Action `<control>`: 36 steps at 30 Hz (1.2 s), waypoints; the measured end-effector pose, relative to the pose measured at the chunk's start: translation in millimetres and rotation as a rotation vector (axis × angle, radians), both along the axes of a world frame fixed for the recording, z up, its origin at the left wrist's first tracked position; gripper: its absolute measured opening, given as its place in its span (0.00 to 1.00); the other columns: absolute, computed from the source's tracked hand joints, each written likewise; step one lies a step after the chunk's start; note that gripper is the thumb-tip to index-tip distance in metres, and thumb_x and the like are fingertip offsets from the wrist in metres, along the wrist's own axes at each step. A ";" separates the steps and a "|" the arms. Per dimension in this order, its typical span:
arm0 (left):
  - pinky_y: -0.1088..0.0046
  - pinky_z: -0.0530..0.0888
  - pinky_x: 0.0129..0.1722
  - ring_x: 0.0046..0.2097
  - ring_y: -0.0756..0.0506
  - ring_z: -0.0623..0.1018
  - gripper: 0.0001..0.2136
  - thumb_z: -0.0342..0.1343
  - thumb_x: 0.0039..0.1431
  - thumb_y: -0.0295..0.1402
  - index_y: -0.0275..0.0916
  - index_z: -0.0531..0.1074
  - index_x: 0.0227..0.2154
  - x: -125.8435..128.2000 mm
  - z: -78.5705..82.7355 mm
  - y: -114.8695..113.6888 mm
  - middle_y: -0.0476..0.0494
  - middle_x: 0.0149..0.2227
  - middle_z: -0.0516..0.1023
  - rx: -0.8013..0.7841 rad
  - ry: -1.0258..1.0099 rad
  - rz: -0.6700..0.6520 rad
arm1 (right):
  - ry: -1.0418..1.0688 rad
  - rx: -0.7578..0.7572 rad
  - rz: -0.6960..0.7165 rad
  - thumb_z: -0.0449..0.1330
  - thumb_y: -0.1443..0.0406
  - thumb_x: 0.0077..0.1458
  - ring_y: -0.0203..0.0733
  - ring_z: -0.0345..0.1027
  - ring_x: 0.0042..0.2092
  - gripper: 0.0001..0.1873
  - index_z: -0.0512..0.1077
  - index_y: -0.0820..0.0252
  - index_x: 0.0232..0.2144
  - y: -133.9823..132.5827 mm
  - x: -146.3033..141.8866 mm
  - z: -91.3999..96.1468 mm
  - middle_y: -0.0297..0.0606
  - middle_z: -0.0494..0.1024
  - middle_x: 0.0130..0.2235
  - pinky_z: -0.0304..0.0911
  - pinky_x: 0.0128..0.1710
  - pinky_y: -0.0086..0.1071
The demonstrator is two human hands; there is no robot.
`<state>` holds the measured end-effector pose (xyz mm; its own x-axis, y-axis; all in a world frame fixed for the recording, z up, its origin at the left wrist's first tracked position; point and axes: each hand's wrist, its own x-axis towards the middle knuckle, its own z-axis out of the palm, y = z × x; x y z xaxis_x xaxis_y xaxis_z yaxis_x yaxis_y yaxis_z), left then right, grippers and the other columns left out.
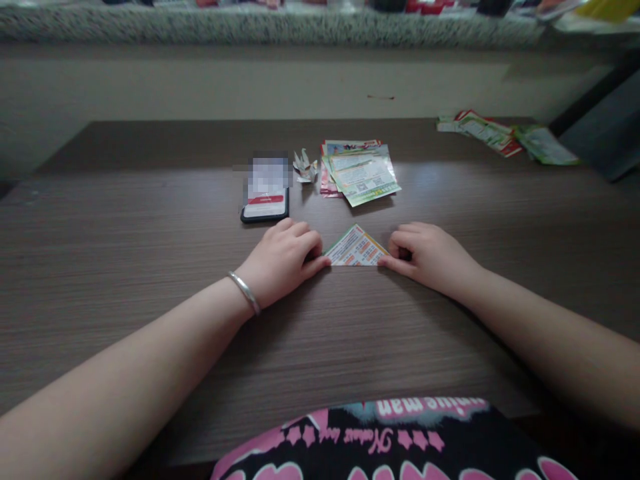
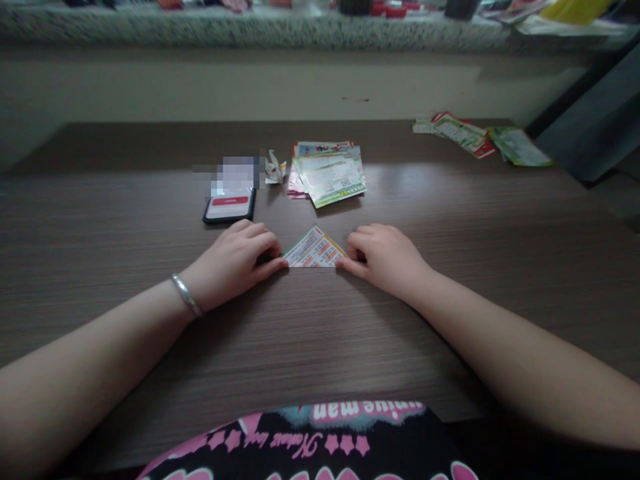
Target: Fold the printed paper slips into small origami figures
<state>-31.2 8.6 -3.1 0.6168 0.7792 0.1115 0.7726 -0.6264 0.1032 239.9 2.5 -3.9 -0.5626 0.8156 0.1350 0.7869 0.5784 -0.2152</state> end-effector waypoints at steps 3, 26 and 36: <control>0.64 0.69 0.42 0.39 0.42 0.70 0.11 0.54 0.60 0.40 0.37 0.71 0.35 -1.4 -2.3 0.5 0.42 0.36 0.72 -0.006 -0.107 -0.023 | 0.045 0.032 0.001 0.59 0.58 0.56 0.38 0.61 0.31 0.14 0.64 0.59 0.23 -3.1 1.3 -0.4 0.35 0.69 0.29 0.53 0.30 0.30; 0.61 0.65 0.42 0.41 0.42 0.74 0.13 0.52 0.61 0.39 0.42 0.74 0.46 8.7 11.8 -23.0 0.48 0.44 0.79 0.363 0.106 -0.219 | -0.048 0.333 0.400 0.53 0.64 0.63 0.41 0.68 0.42 0.11 0.74 0.57 0.43 -9.2 1.8 3.9 0.38 0.79 0.42 0.63 0.39 0.33; 0.55 0.63 0.52 0.54 0.35 0.69 0.31 0.48 0.60 0.55 0.40 0.63 0.60 7.6 8.7 -23.5 0.42 0.63 0.64 0.118 0.129 -0.254 | -0.125 0.347 0.439 0.52 0.65 0.64 0.41 0.68 0.45 0.13 0.72 0.57 0.47 -11.0 1.0 5.7 0.36 0.79 0.46 0.62 0.41 0.35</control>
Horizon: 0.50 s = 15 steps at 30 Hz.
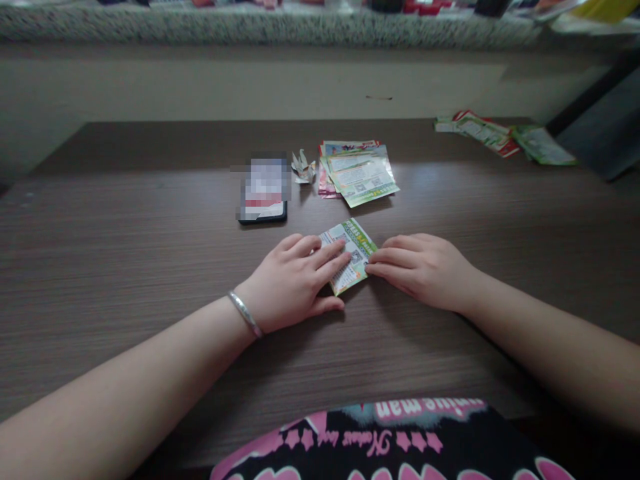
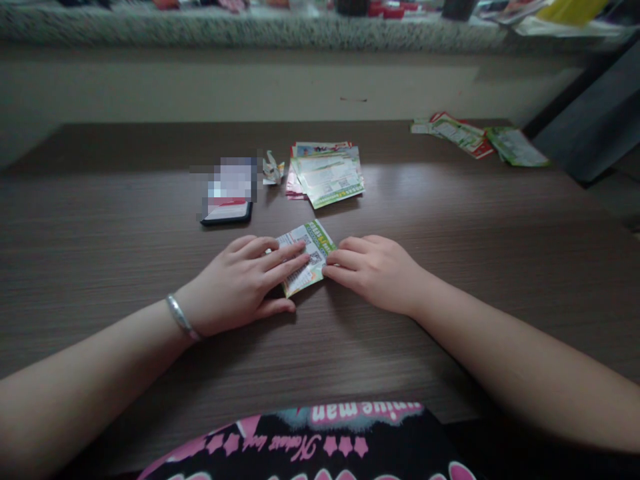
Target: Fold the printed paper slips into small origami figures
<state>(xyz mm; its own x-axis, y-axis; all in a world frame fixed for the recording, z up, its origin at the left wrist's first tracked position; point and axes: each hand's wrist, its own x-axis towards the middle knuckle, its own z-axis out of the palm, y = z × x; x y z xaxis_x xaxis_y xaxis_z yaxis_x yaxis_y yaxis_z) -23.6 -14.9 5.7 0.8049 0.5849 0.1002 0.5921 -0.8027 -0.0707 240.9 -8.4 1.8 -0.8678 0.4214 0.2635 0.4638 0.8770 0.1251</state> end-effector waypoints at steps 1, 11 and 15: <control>0.55 0.63 0.52 0.55 0.34 0.68 0.31 0.47 0.60 0.55 0.40 0.62 0.60 -0.1 -0.4 0.3 0.42 0.63 0.63 -0.003 0.002 0.003 | 0.001 -0.003 0.005 0.52 0.65 0.64 0.41 0.68 0.45 0.12 0.72 0.57 0.47 -0.1 -0.2 0.0 0.36 0.79 0.46 0.62 0.41 0.35; 0.63 0.70 0.50 0.51 0.42 0.73 0.19 0.49 0.64 0.46 0.37 0.71 0.48 0.7 1.7 4.0 0.42 0.52 0.75 -0.015 -0.087 -0.140 | 0.025 -0.083 0.002 0.52 0.66 0.63 0.42 0.68 0.46 0.12 0.73 0.59 0.44 1.4 -1.9 -0.7 0.39 0.79 0.45 0.64 0.44 0.36; 0.66 0.72 0.44 0.45 0.43 0.75 0.13 0.50 0.65 0.42 0.39 0.73 0.41 2.8 4.3 3.9 0.43 0.44 0.78 -0.032 -0.070 -0.154 | 0.036 -0.080 -0.012 0.52 0.66 0.63 0.42 0.69 0.43 0.12 0.74 0.60 0.43 0.1 -3.4 0.6 0.41 0.79 0.44 0.65 0.43 0.36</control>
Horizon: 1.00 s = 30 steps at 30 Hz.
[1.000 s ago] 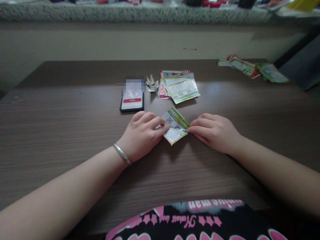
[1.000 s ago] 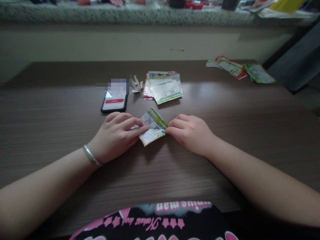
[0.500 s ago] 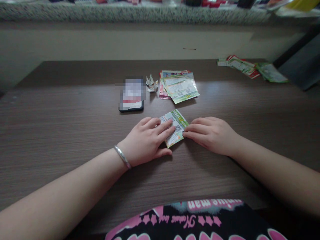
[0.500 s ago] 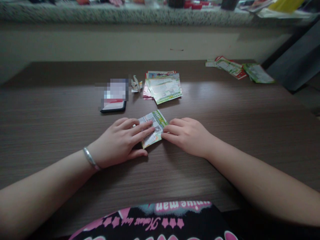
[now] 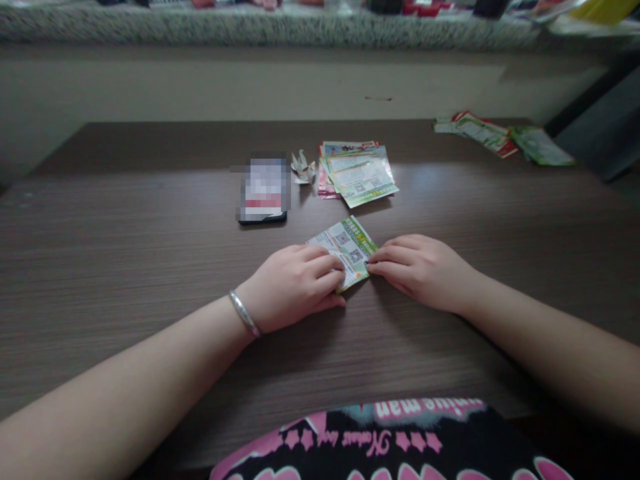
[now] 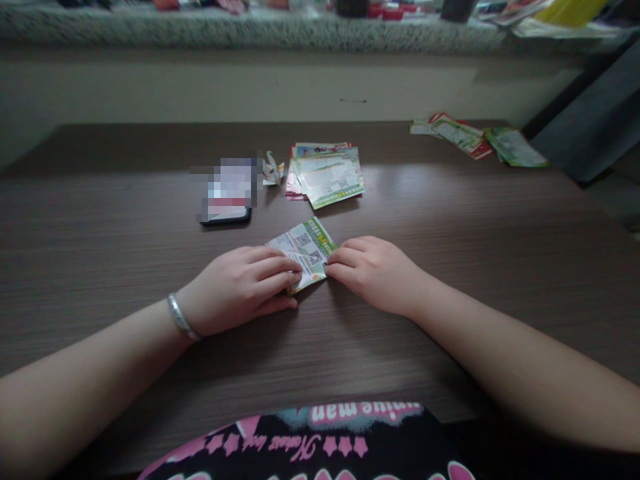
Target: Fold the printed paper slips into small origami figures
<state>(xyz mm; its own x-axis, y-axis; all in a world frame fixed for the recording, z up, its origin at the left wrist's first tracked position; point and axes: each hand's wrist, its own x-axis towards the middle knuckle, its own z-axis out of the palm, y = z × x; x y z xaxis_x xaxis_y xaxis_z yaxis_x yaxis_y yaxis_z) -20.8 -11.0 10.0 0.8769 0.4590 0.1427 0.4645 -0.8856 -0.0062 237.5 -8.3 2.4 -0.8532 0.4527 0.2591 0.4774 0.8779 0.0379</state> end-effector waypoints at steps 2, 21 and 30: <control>0.67 0.73 0.42 0.44 0.44 0.75 0.12 0.50 0.64 0.41 0.39 0.73 0.38 1.1 1.3 -0.6 0.43 0.41 0.78 -0.001 0.021 0.002 | -0.015 -0.001 -0.005 0.52 0.66 0.63 0.43 0.70 0.43 0.12 0.74 0.61 0.43 -1.0 -0.7 1.3 0.42 0.79 0.45 0.66 0.43 0.37; 0.71 0.69 0.35 0.37 0.48 0.75 0.10 0.48 0.65 0.31 0.39 0.72 0.31 3.7 4.0 -6.0 0.46 0.37 0.78 0.032 -0.110 -0.035 | -0.001 -0.055 0.043 0.53 0.67 0.62 0.45 0.69 0.49 0.11 0.74 0.62 0.43 -0.7 -0.9 2.2 0.43 0.79 0.46 0.69 0.44 0.38; 0.67 0.71 0.43 0.39 0.45 0.72 0.09 0.50 0.62 0.32 0.36 0.70 0.28 7.0 -5.4 2.7 0.42 0.35 0.75 -0.275 -0.293 0.244 | 0.077 -0.046 0.075 0.54 0.69 0.60 0.43 0.72 0.47 0.11 0.75 0.62 0.41 -1.4 -1.3 -0.9 0.41 0.80 0.45 0.71 0.44 0.37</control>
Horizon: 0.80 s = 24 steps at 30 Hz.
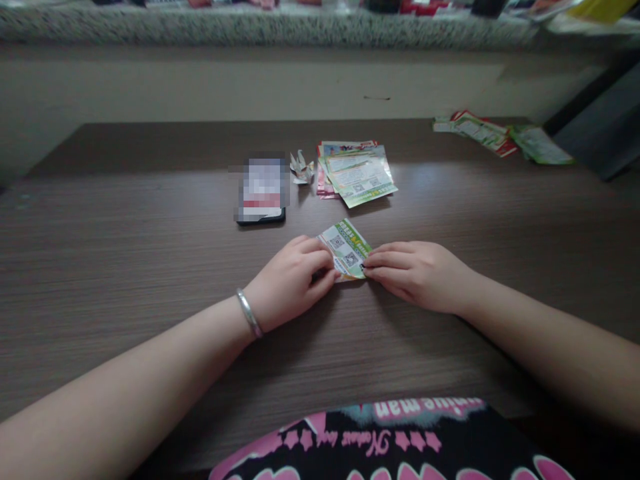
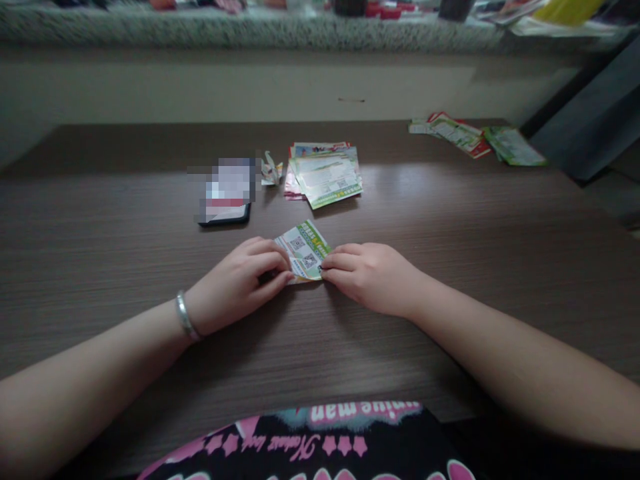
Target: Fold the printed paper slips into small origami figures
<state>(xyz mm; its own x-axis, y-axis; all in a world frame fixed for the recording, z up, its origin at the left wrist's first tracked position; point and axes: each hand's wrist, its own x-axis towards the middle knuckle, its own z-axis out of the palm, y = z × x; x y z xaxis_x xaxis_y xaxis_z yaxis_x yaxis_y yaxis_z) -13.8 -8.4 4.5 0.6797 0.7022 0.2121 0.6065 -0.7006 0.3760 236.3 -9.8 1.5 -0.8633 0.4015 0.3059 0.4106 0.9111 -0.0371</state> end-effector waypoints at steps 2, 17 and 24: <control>0.66 0.71 0.44 0.39 0.45 0.72 0.09 0.50 0.61 0.32 0.36 0.70 0.27 0.0 -1.7 1.3 0.42 0.36 0.75 -0.018 -0.009 0.027 | 0.008 -0.013 -0.029 0.54 0.68 0.60 0.42 0.73 0.46 0.10 0.76 0.62 0.39 -1.1 -1.1 -0.6 0.41 0.80 0.45 0.70 0.45 0.36; 0.61 0.69 0.48 0.42 0.42 0.70 0.10 0.50 0.62 0.35 0.36 0.71 0.29 0.2 -5.8 4.8 0.40 0.38 0.74 0.081 0.089 0.077 | 0.062 0.018 -0.120 0.54 0.65 0.62 0.39 0.73 0.39 0.13 0.74 0.56 0.46 -3.3 -1.3 -2.8 0.37 0.81 0.42 0.65 0.37 0.32; 0.61 0.69 0.49 0.43 0.43 0.70 0.10 0.49 0.62 0.35 0.35 0.71 0.30 0.6 -7.5 6.7 0.39 0.39 0.74 0.055 0.072 0.105 | 0.068 0.050 -0.100 0.53 0.66 0.62 0.39 0.72 0.39 0.13 0.75 0.58 0.46 -4.9 -7.3 -5.4 0.36 0.80 0.43 0.66 0.36 0.33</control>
